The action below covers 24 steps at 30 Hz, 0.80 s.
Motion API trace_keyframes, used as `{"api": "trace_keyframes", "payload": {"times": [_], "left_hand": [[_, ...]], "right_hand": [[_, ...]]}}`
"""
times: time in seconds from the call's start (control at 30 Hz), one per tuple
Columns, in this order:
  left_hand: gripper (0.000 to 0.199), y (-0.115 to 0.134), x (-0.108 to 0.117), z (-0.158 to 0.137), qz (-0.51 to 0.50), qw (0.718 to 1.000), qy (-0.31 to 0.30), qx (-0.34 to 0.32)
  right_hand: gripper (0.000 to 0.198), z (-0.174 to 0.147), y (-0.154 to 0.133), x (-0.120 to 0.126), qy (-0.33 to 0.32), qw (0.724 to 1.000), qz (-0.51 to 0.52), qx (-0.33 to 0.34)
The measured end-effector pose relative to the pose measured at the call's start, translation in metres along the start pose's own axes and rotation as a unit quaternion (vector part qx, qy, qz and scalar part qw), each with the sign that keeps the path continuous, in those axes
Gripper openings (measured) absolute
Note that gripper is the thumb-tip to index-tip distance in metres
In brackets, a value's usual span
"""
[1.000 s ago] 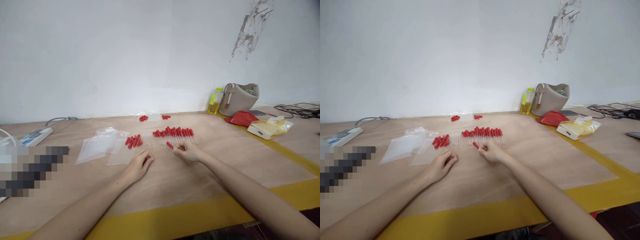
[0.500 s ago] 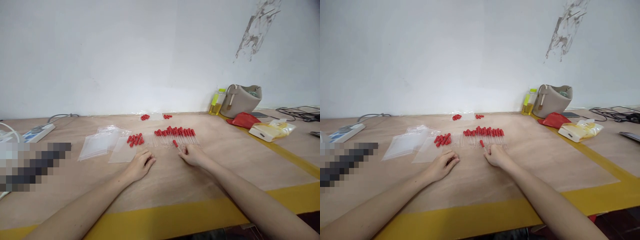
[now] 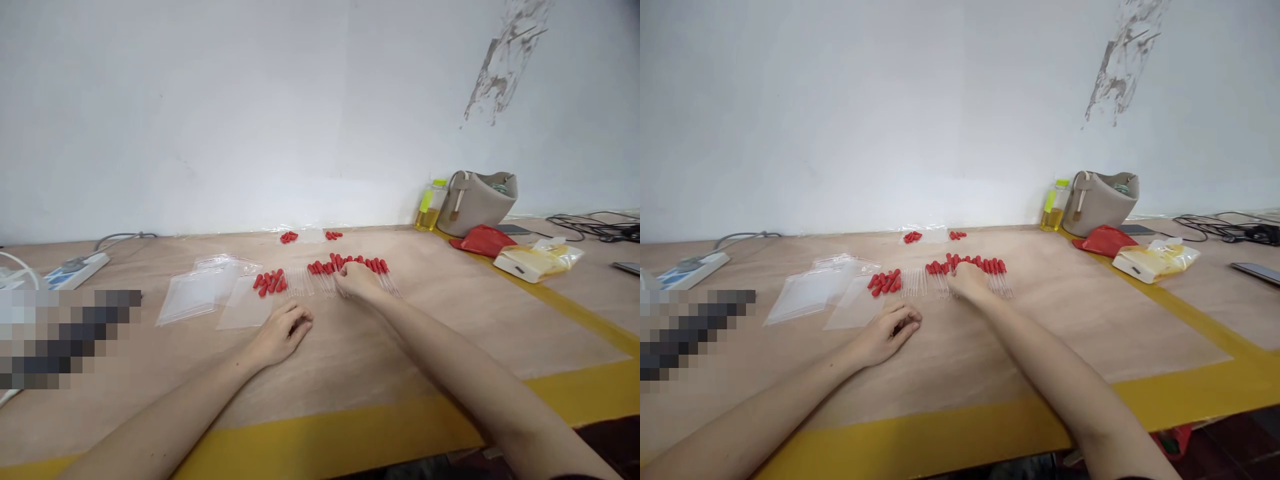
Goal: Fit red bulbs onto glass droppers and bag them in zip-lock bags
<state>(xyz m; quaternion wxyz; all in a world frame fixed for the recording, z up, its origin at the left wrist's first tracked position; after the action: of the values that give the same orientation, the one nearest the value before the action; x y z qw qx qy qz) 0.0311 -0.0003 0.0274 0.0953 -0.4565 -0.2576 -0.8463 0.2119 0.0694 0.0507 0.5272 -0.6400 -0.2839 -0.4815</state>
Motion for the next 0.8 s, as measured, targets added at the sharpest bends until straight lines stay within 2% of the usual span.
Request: {"api": "trace_keyframes", "payload": {"times": [0.13,0.33,0.43,0.53,0.63,0.73,0.8], "left_hand": [[0.013,0.000,0.001,-0.001,-0.005,1.000,0.002,-0.002],[0.014,-0.001,0.001,-0.001,-0.008,1.000,-0.001,0.005],[0.014,0.001,-0.001,0.000,-0.007,1.000,-0.009,0.005],[0.014,0.000,0.004,0.001,0.017,1.000,-0.003,0.005],[0.020,-0.018,0.026,0.000,0.109,0.991,0.069,0.045],[0.026,-0.052,0.057,-0.010,0.218,0.954,0.161,0.127],[0.020,-0.077,0.070,-0.017,0.248,0.939,0.173,0.164]], "right_hand": [[0.028,0.012,-0.007,-0.013,0.018,0.999,-0.002,-0.038],[0.034,0.016,-0.001,-0.019,0.018,0.999,-0.024,-0.037],[0.032,0.009,-0.004,-0.017,0.042,0.999,-0.027,-0.016],[0.030,-0.001,-0.017,-0.019,0.054,0.998,-0.021,0.032],[0.029,-0.006,-0.032,-0.027,0.024,0.998,-0.027,0.060],[0.028,-0.005,-0.046,-0.032,-0.003,0.998,-0.040,0.053],[0.029,-0.002,-0.053,-0.034,-0.028,0.998,-0.047,0.038]]}}
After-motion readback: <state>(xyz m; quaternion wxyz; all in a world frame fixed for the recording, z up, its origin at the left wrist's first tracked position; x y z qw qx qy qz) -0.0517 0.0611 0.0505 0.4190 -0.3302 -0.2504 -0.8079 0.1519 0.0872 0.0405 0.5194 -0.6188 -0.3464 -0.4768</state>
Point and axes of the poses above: each hand's wrist, its own z-axis towards the middle knuckle, its own x-axis out of the back of the hand, y = z × x, the point moved 5 cm from there along z, towards the middle knuckle, and after that the axes turned 13 degrees about -x, right-handed, at the moved point
